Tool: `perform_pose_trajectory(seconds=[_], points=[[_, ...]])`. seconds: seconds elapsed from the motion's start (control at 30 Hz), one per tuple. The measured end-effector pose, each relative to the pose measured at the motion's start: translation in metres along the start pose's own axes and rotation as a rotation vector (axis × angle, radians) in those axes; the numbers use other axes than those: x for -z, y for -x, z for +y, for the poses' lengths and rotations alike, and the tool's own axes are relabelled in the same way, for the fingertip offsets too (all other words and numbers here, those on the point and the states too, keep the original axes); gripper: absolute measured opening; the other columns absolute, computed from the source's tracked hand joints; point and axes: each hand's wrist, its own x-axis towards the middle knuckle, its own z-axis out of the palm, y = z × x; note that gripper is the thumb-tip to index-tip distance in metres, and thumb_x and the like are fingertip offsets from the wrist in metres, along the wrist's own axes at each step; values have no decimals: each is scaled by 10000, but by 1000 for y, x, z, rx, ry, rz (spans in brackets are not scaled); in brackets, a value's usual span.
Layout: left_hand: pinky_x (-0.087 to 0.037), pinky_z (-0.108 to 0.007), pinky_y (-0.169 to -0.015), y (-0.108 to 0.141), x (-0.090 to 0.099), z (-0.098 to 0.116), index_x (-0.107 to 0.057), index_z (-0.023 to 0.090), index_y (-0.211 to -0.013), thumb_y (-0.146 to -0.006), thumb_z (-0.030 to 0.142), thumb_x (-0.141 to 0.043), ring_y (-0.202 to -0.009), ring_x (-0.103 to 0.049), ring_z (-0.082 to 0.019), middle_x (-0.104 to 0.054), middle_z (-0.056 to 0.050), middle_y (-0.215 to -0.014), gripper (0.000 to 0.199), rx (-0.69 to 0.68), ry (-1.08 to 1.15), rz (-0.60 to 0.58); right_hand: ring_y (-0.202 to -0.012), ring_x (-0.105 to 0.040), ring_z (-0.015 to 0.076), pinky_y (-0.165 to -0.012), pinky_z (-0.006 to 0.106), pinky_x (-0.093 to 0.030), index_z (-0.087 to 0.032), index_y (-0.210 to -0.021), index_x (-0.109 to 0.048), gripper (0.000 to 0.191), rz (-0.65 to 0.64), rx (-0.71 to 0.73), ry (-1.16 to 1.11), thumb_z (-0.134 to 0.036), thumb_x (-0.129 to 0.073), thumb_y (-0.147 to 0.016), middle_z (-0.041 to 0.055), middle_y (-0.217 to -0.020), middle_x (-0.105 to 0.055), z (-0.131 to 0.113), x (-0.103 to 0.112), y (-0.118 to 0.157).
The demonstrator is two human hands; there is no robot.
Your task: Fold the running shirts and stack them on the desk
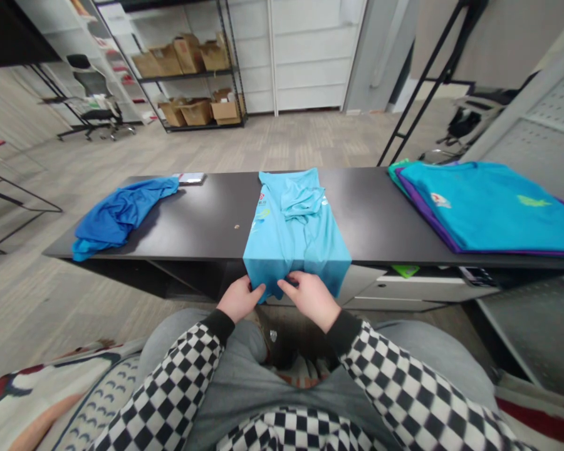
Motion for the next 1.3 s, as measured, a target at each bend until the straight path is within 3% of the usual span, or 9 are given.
perform_pose_trajectory(seconds=[0.1, 0.23, 0.43, 0.53, 0.67, 0.77, 0.9, 1.03, 1.3], points=[[-622, -384, -760, 2, -1, 1, -797, 231, -839, -783, 386, -864, -771, -777, -295, -813, -76, -784, 178, 13, -39, -7, -897, -767, 251, -806, 328, -535, -204, -924, -784, 236, -28, -85, -153, -437, -799, -958, 100, -966, -839, 17, -28, -6], [-626, -382, -778, 2, 1, -1, -805, 218, -887, -787, 345, -850, -801, -786, -292, -825, -86, -830, 169, 31, -50, -18, -764, -665, 202, -728, 306, -469, -220, -809, -669, 197, -20, -90, -224, -363, -727, -931, 15, -797, -735, 25, -47, -7], [-642, -426, -984, -4, 0, -13, -802, 190, -997, -797, 323, -872, -1023, -821, -309, -860, -133, -1019, 250, 20, 92, -19, -693, -588, 197, -696, 315, -404, -238, -924, -636, 60, 40, 22, -128, -272, -603, -960, -6, -758, -663, 13, -22, 12], [-606, -468, -1109, -9, -6, -19, -781, 180, -1064, -788, 349, -906, -1151, -811, -322, -857, -168, -1152, 347, 24, 254, -37, -683, -600, 205, -697, 316, -408, -243, -979, -638, 82, 77, -24, -88, -292, -577, -1001, -10, -749, -652, 11, -4, 20], [-615, -466, -1093, -13, -15, -23, -769, 166, -1074, -799, 433, -923, -1115, -820, -316, -859, -165, -1124, 413, 70, 336, -117, -764, -658, 218, -747, 317, -421, -216, -990, -656, 62, 25, -156, 94, -222, -595, -1003, 46, -832, -726, 13, 5, 22], [-633, -443, -1052, -14, -20, -23, -779, 165, -1044, -833, 466, -905, -1086, -824, -311, -862, -150, -1075, 388, 58, 272, -131, -833, -715, 240, -764, 326, -429, -186, -987, -688, 70, -97, -223, 213, -183, -620, -1003, 108, -908, -784, 15, 2, 20], [-654, -401, -966, -13, -20, -20, -801, 173, -1066, -895, 482, -848, -1025, -832, -293, -870, -132, -1073, 356, 23, 197, -105, -970, -780, 266, -837, 326, -501, -178, -1048, -733, 74, -143, -124, 132, -210, -681, -1005, 134, -1045, -830, 13, -4, 19], [-632, -345, -843, -11, -12, -16, -821, 181, -998, -939, 452, -808, -931, -815, -273, -864, -110, -988, 278, 10, -29, -47, -1079, -816, 282, -945, 355, -581, -176, -1202, -758, 291, -9, -122, -105, -418, -713, -1047, 147, -1157, -851, 11, -5, 19], [-511, -290, -757, -5, -7, -12, -810, 194, -974, -1031, 391, -701, -839, -762, -215, -827, -80, -930, 232, -3, -405, -98, -731, -754, 230, -727, 328, -569, -214, -1034, -831, 379, 219, -22, -275, -571, -705, -1017, 55, -815, -809, 6, 2, 10]])
